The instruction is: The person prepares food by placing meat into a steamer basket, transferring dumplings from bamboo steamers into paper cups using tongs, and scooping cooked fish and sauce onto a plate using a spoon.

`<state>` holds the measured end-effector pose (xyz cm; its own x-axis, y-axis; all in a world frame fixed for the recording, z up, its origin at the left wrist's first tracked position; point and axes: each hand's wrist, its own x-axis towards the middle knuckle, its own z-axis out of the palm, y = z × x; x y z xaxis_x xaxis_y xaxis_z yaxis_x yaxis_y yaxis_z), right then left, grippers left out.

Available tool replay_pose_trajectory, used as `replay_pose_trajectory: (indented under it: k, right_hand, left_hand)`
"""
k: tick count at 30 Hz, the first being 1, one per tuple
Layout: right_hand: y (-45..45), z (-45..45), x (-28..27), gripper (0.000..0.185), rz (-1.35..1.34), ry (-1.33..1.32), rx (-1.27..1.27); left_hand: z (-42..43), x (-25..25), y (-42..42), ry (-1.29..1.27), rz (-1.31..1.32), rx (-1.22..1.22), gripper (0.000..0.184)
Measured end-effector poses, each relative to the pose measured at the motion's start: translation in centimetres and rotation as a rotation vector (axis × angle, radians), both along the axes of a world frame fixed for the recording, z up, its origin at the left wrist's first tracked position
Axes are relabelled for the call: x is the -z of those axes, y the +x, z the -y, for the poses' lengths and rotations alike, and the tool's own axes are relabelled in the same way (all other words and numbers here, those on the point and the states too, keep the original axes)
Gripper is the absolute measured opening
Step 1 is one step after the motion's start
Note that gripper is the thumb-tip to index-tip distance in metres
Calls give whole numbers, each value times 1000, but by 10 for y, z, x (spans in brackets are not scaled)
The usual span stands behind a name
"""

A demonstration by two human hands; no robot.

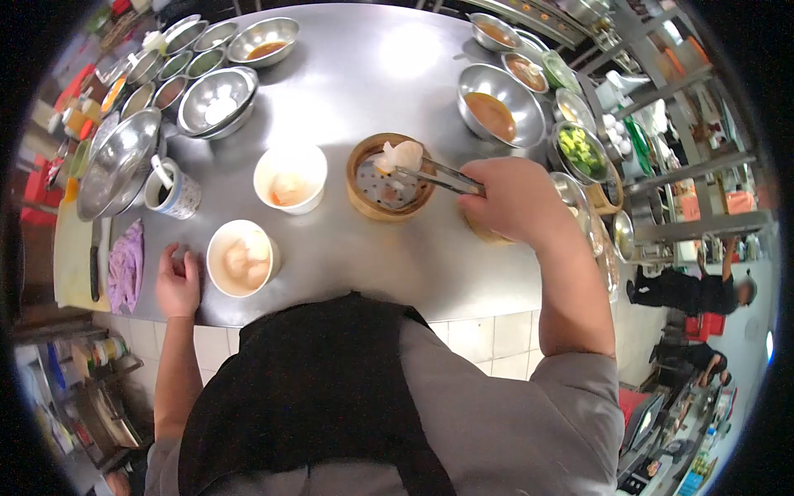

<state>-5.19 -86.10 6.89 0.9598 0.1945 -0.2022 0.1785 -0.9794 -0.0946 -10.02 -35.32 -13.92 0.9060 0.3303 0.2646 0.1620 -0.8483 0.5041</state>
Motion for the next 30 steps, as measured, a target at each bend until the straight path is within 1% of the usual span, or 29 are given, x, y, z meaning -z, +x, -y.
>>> replay_pose_trajectory:
  k: [4, 5, 8, 11, 14, 17, 20, 23, 26, 27, 29, 30]
  right_hand:
    - [21, -23, 2, 25, 103, 79, -214]
    - [29, -35, 1, 24, 81, 95, -246]
    - [52, -67, 10, 25, 104, -37, -388]
    - [67, -99, 19, 22, 103, -135, -447]
    - [81, -130, 18, 19, -63, -330, -414]
    - [83, -140, 23, 15, -3, -407, -490]
    - [80, -148, 25, 12, 114, -378, -556]
    - [78, -161, 23, 12, 21, -347, -509]
    - [73, -163, 30, 12, 51, -376, -552]
    - [74, -166, 30, 10, -3, -426, -541]
    - [76, -175, 29, 16, -112, -527, -516]
    - [77, -177, 32, 18, -129, -530, -501]
  left_hand:
    - [-1, 0, 1, 4, 29, 12, 32]
    - [0, -2, 1, 3, 14, 9, 31]
    - [2, -6, 0, 6, 19, -1, 31]
    - [0, -2, 0, 18, 33, -8, 32]
    - [-1, -1, -1, 17, 39, -6, 32]
    - [0, -2, -1, 18, 45, -7, 33]
    - [0, -2, -1, 15, 45, -4, 33]
    - [0, -2, 1, 13, 35, 1, 33]
    - [2, -5, 1, 11, 26, -6, 32]
    - [2, -6, 0, 9, 23, -9, 32]
    - [2, -6, 0, 13, 28, -6, 32]
    - [2, -6, 1, 15, 31, -3, 31]
